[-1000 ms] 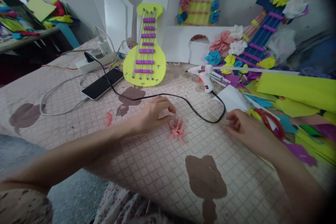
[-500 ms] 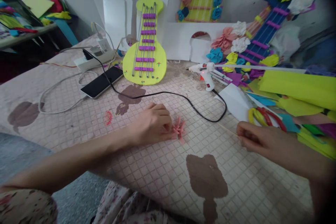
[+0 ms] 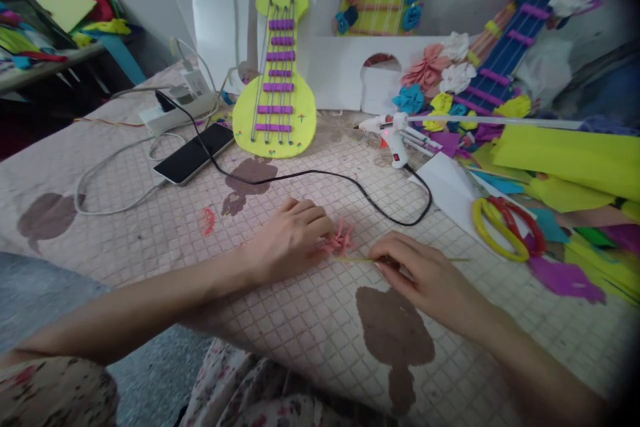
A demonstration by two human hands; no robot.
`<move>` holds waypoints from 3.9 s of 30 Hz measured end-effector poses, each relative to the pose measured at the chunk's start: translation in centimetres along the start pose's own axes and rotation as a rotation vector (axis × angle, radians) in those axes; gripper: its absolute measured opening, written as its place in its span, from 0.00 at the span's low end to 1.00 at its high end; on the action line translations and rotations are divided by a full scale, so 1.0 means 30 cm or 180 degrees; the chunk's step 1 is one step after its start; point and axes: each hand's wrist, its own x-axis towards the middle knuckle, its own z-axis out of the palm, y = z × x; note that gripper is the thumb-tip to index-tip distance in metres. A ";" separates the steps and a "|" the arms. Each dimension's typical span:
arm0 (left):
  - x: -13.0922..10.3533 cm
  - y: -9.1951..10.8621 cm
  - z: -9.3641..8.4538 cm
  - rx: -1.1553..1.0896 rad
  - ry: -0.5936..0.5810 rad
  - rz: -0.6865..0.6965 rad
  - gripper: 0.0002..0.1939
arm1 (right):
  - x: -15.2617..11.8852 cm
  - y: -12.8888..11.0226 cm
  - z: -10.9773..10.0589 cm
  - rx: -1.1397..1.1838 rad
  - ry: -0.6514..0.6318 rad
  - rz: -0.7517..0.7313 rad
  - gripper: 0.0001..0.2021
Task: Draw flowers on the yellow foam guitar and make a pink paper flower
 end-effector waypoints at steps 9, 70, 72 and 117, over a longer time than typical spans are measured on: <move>-0.007 0.021 0.017 -0.0078 0.0335 0.0428 0.05 | 0.016 -0.014 0.039 -0.0116 0.0169 0.0021 0.08; -0.029 0.040 0.078 0.0786 0.0906 0.0975 0.05 | 0.016 -0.001 0.095 -0.0206 0.0240 -0.0030 0.07; -0.029 0.041 0.082 0.0805 0.0911 0.0985 0.04 | 0.016 0.000 0.095 -0.0214 0.0232 -0.0030 0.07; -0.025 0.053 0.082 0.0951 0.0968 0.0867 0.04 | 0.034 -0.027 0.129 -0.1099 0.0658 -0.0441 0.05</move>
